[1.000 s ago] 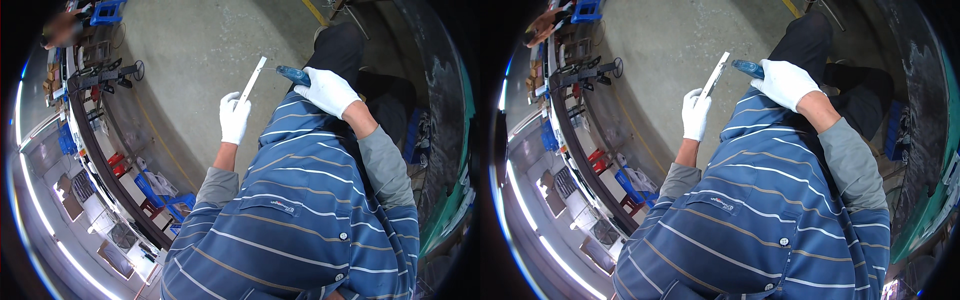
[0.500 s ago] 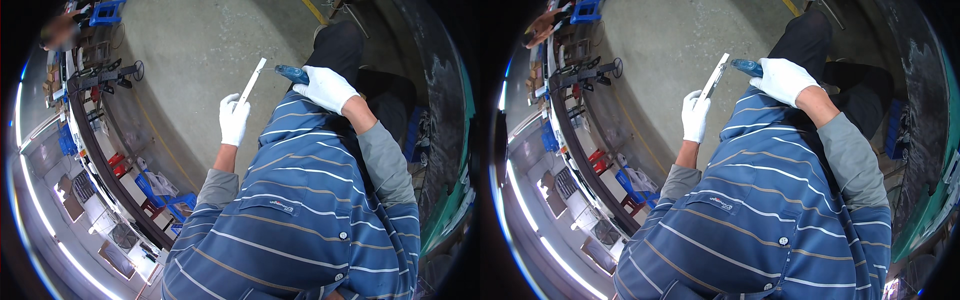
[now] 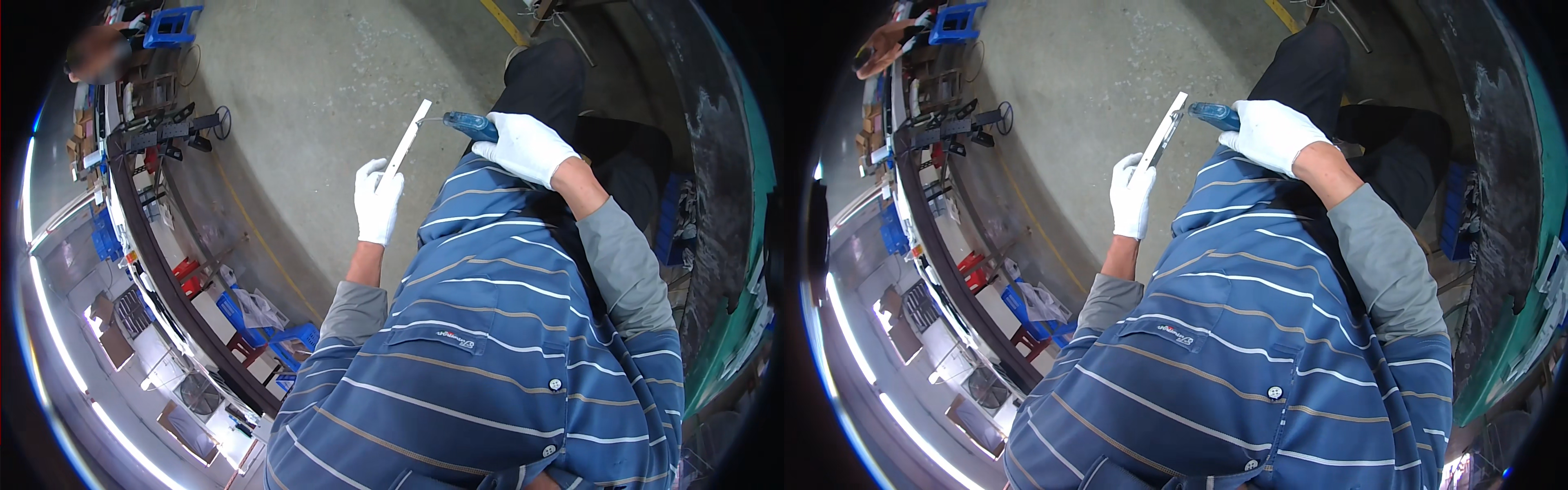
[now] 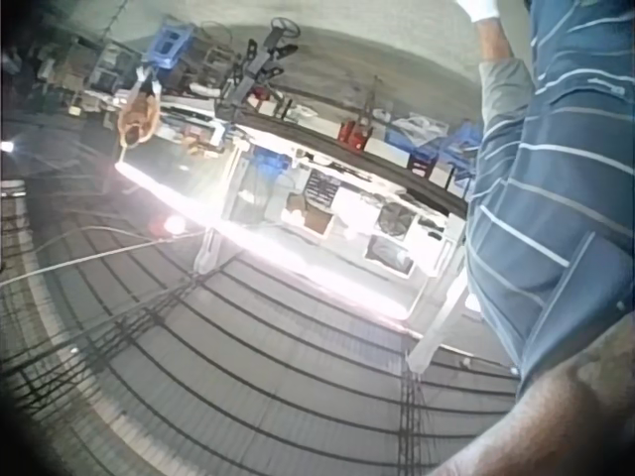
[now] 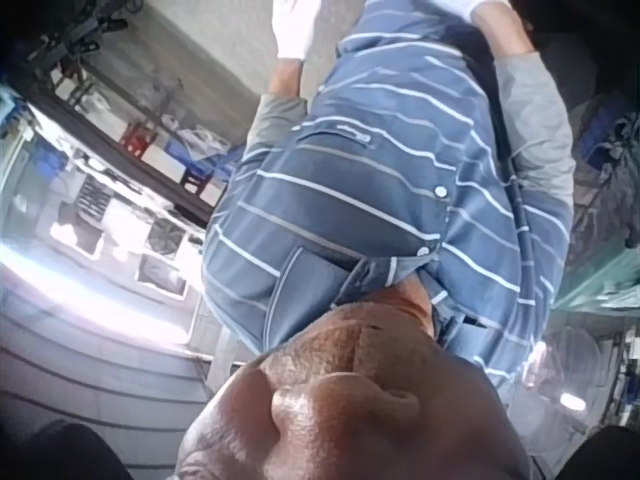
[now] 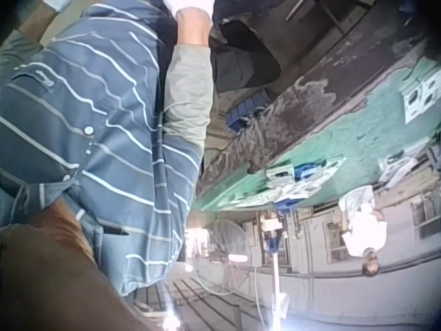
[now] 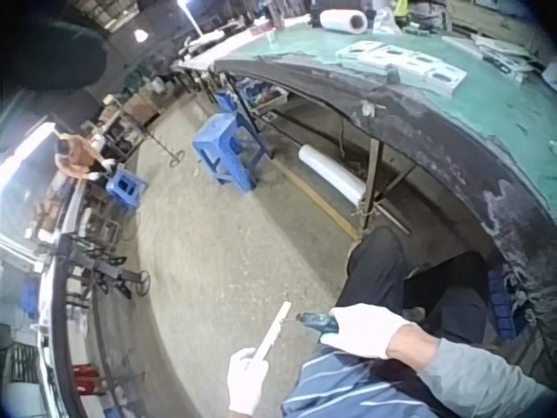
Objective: Deburring and filing edges of small metal fabrication components.
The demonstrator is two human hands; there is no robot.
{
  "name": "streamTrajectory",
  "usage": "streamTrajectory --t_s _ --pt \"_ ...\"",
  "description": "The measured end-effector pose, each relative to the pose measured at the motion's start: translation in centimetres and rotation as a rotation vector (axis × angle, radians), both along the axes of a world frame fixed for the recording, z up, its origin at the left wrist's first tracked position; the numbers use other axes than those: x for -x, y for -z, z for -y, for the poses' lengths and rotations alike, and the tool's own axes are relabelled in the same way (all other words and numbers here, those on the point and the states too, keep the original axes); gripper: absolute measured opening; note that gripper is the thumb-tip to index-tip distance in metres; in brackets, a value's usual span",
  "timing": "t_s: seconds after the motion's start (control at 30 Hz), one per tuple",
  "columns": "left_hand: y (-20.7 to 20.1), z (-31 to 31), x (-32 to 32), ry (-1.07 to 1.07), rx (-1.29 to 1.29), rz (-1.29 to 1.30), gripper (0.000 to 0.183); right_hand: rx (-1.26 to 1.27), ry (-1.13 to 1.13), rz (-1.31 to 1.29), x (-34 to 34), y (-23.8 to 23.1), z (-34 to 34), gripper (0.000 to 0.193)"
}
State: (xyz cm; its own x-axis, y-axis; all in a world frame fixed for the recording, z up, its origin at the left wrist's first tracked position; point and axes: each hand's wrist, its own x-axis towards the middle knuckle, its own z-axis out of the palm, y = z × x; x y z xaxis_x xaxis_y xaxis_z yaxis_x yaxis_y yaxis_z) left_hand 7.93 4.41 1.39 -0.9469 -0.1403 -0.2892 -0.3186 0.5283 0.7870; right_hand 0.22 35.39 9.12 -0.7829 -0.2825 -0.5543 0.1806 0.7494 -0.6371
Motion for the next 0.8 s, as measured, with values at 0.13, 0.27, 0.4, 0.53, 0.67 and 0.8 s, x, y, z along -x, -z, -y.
streamTrajectory --t_s 0.13,0.27,0.4,0.53,0.67,0.8 --pt "0.5 -0.1 -0.3 -0.011 -0.009 -0.015 0.032 -0.012 -0.009 -0.002 0.0 -0.1 0.2 0.037" --pt "0.6 -0.7 -0.7 -0.108 -0.154 -0.003 0.031 -0.041 -0.002 -0.043 -0.1 -0.4 0.5 0.036" --pt "2.5 0.5 -0.9 -0.012 -0.094 -0.136 0.039 -0.098 -0.102 -0.002 0.4 -2.6 1.4 0.041" --pt "1.5 0.7 -0.8 -0.131 -0.253 -0.027 0.034 -0.153 -0.151 -0.06 -0.5 -2.9 3.8 0.04" --pt "1.1 -0.7 0.4 -0.243 -0.395 0.064 0.034 -0.162 -0.22 -0.062 1.3 -5.5 4.1 0.039" --pt "0.5 0.6 1.1 -0.343 -0.533 0.063 0.036 -0.232 -0.087 -0.136 4.2 -9.4 3.4 0.032"
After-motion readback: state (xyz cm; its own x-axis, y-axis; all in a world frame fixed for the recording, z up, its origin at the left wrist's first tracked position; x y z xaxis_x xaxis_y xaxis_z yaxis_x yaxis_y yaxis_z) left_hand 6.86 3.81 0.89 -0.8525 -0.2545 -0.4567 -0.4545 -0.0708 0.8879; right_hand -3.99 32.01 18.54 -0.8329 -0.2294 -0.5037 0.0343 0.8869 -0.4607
